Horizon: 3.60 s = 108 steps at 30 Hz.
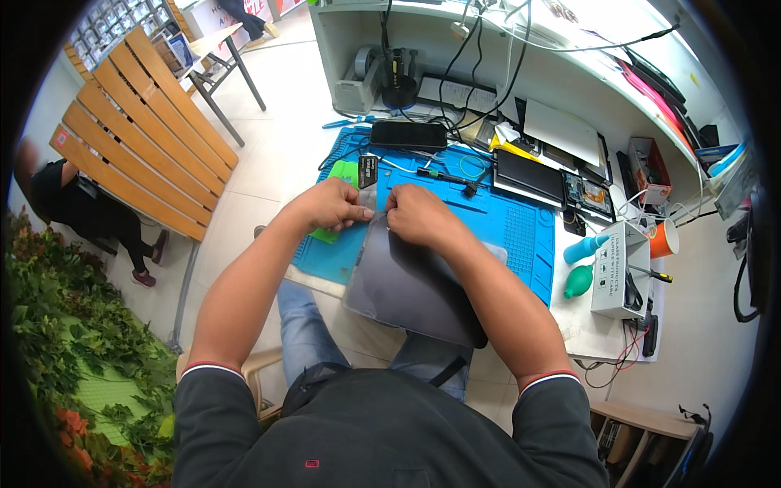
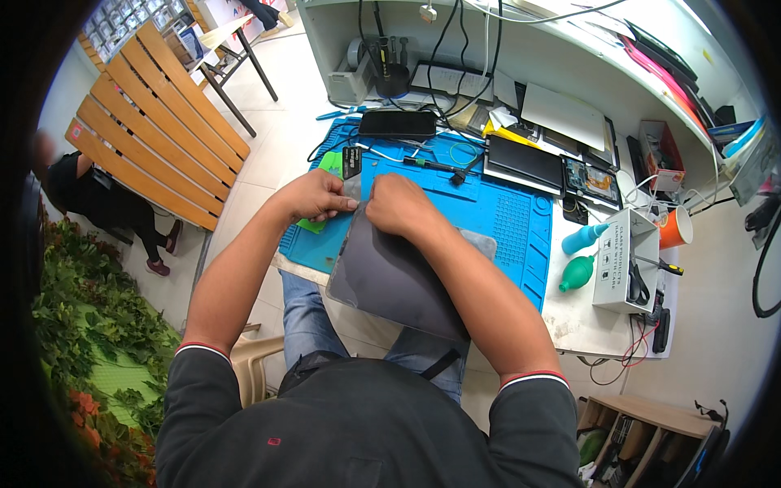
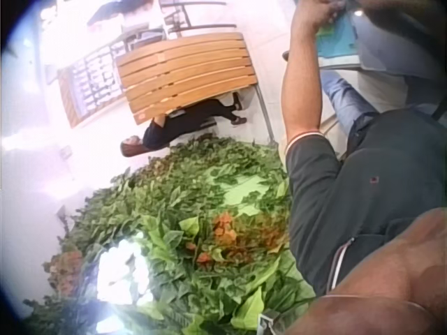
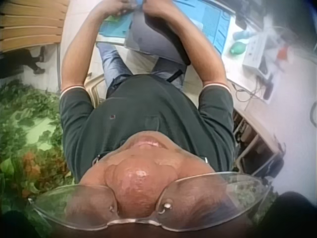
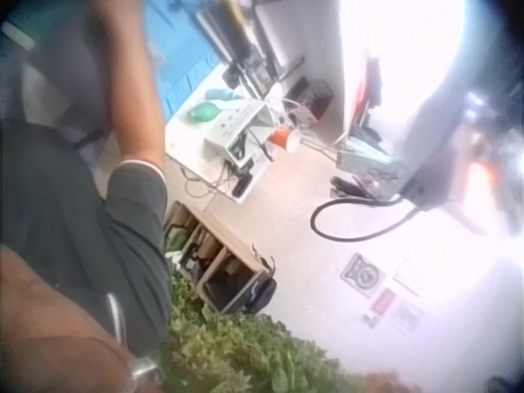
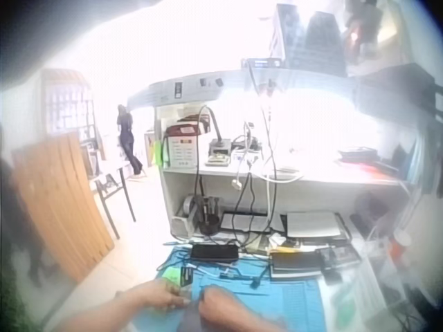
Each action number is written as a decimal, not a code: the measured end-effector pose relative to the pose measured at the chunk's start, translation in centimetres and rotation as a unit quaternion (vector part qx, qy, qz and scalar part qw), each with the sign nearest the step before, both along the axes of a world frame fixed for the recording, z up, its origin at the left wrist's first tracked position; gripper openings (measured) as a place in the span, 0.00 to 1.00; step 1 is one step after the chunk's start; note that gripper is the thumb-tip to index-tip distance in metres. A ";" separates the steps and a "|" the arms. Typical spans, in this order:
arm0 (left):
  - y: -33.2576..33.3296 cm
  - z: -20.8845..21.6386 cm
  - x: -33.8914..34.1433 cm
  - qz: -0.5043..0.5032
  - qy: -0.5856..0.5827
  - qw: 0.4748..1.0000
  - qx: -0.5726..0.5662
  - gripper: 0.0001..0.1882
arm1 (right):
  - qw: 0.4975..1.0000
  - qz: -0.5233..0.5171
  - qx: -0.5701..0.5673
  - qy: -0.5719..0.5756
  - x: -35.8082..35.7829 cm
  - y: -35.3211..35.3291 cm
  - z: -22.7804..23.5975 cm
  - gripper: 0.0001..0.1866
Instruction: The person uses a pry tool to separate the screen assembly from the chassis of a tablet.
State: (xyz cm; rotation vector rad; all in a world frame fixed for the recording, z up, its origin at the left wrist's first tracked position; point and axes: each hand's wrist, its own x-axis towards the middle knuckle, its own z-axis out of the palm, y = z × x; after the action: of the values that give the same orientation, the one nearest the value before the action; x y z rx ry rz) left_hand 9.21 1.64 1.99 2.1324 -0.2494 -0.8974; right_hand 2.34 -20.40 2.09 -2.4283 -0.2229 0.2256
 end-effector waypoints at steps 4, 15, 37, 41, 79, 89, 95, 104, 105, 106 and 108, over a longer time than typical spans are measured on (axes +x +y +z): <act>0.0 0.0 -0.2 0.007 0.000 1.000 -0.011 0.18 | 1.000 -0.008 -0.004 0.023 1.1 0.0 -0.8 0.15; 0.1 -0.3 -0.4 0.012 -0.011 1.000 -0.015 0.19 | 0.994 -0.035 0.007 0.101 4.1 -0.2 -0.6 0.20; 0.2 -0.5 -0.5 0.004 -0.026 1.000 -0.008 0.17 | 0.960 -0.046 0.112 0.253 5.1 -0.5 0.4 0.15; 0.1 -0.6 -0.6 0.013 -0.026 1.000 -0.012 0.16 | 0.959 -0.042 0.136 0.247 5.0 -0.6 0.3 0.15; 0.6 -1.0 -0.9 0.009 -0.040 0.999 -0.020 0.17 | 0.967 -0.020 0.057 0.248 5.9 -0.2 0.1 0.14; 0.6 -0.6 -1.3 0.025 -0.027 0.999 -0.030 0.16 | 0.998 -0.004 -0.037 0.058 0.0 -2.9 0.7 0.15; 0.8 -0.5 -1.5 0.031 -0.011 0.999 -0.041 0.14 | 0.997 -0.017 -0.061 0.051 -0.8 -2.4 1.4 0.14; 0.8 -0.2 -2.4 0.064 0.012 0.996 -0.055 0.11 | 0.998 -0.028 -0.032 0.053 -1.1 -2.1 2.1 0.14; 1.0 -0.5 -2.4 0.067 0.010 0.996 -0.052 0.11 | 0.998 -0.028 -0.028 0.052 -1.2 -2.1 2.1 0.14; 1.0 -0.6 -2.3 0.068 0.008 0.996 -0.049 0.11 | 0.998 -0.027 -0.024 0.054 -1.3 -2.3 2.0 0.15; 1.2 -0.5 -2.3 0.061 0.011 0.997 -0.040 0.11 | 0.998 -0.025 -0.015 0.058 -1.3 -2.5 1.7 0.15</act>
State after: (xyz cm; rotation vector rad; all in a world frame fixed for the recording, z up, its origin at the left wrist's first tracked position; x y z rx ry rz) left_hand 6.94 2.83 1.47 2.0396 -0.1400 -0.8267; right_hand 1.00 -22.93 3.81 -2.4370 -0.1062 0.3491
